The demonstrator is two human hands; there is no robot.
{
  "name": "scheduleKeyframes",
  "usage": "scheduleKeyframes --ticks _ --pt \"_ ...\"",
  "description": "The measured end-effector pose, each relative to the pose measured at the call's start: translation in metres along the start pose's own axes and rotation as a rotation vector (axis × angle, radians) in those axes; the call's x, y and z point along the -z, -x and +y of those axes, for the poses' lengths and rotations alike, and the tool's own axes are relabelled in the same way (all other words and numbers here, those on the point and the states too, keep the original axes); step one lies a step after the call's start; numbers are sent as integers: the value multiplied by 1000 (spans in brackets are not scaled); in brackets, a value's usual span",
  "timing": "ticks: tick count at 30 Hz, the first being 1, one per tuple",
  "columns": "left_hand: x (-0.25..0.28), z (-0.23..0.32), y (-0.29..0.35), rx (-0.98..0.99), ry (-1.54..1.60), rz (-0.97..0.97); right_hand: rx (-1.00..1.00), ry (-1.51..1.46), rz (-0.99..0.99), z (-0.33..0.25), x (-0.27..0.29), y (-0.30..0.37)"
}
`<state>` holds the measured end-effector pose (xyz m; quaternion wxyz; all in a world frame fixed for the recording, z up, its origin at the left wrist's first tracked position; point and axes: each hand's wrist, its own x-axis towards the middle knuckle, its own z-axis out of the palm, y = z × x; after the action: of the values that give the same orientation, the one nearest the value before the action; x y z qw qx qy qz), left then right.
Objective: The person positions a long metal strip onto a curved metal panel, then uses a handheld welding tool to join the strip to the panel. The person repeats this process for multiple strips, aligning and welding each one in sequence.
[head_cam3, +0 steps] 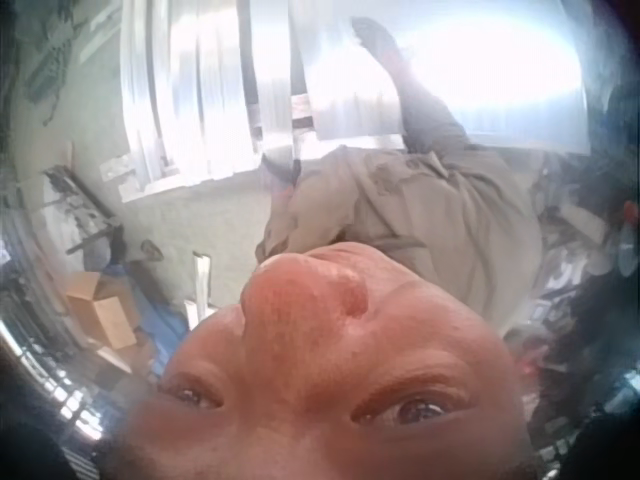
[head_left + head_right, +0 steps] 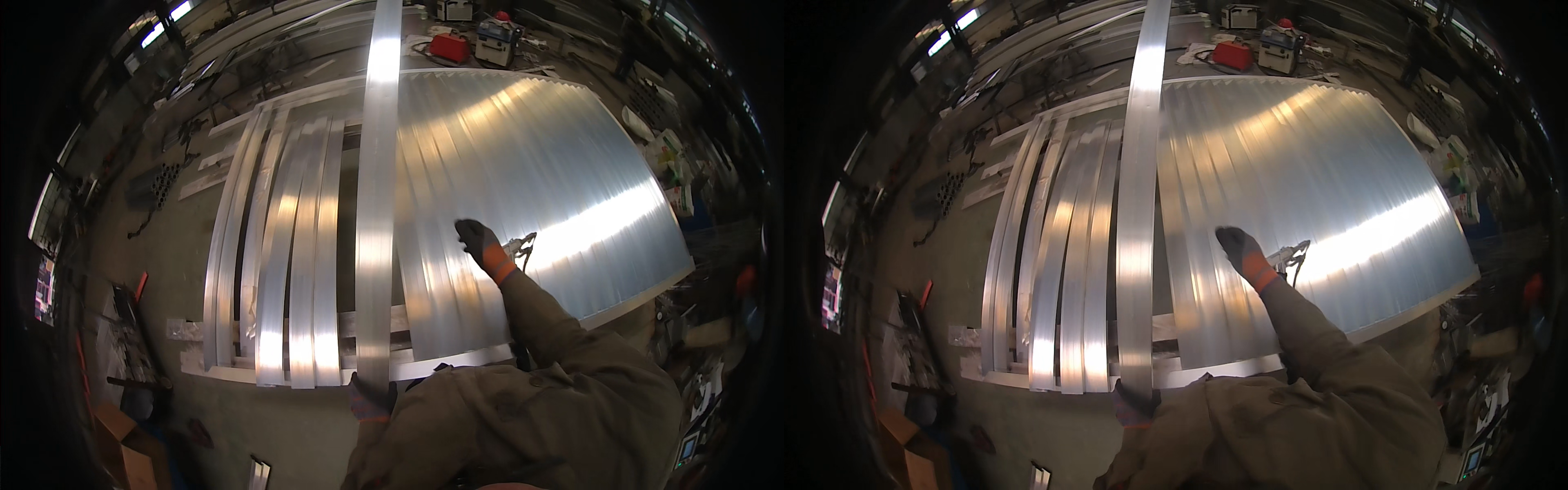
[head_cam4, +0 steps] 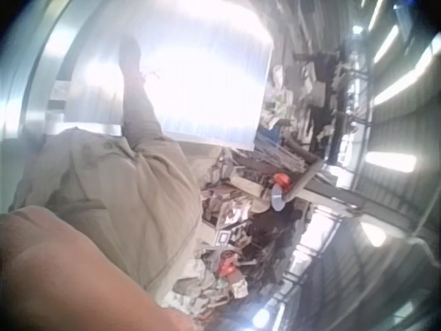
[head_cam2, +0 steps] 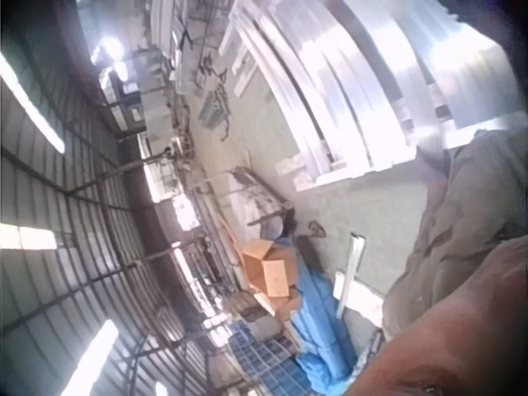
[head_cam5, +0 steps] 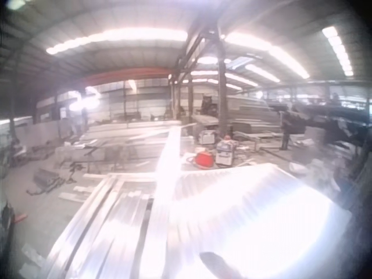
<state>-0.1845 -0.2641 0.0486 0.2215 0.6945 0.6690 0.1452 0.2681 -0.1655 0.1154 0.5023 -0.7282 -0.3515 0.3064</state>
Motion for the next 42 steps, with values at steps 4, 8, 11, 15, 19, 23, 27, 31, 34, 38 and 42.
scheduleKeyframes --ticks 4,8,11,15,19,23,27,31,34,38,42 --pt "-8 -20 38 19 -21 -91 -120 -599 -124 -79 7 -39" --pt "-43 -67 59 114 2 -83 -75 -743 -95 -142 42 -83" --pt "-59 -88 78 37 -57 -135 4 -664 -179 -145 60 -117" --pt "-37 -60 81 -87 225 -188 214 127 -282 -87 24 -113" --pt "-21 16 23 -299 127 -21 272 335 -169 11 -25 -14" --pt "-27 70 -68 -124 6 -52 325 324 139 85 -24 112" --pt "-44 107 -136 -101 132 -73 229 385 121 115 5 193" --pt "-62 134 -181 -12 156 -157 78 435 68 120 22 231" --pt "-78 146 -199 35 165 -137 -36 420 73 120 20 239" --pt "-91 148 -222 73 184 -226 -69 402 90 120 6 232" --pt "-101 141 -239 100 199 -233 -89 404 72 121 -9 223"
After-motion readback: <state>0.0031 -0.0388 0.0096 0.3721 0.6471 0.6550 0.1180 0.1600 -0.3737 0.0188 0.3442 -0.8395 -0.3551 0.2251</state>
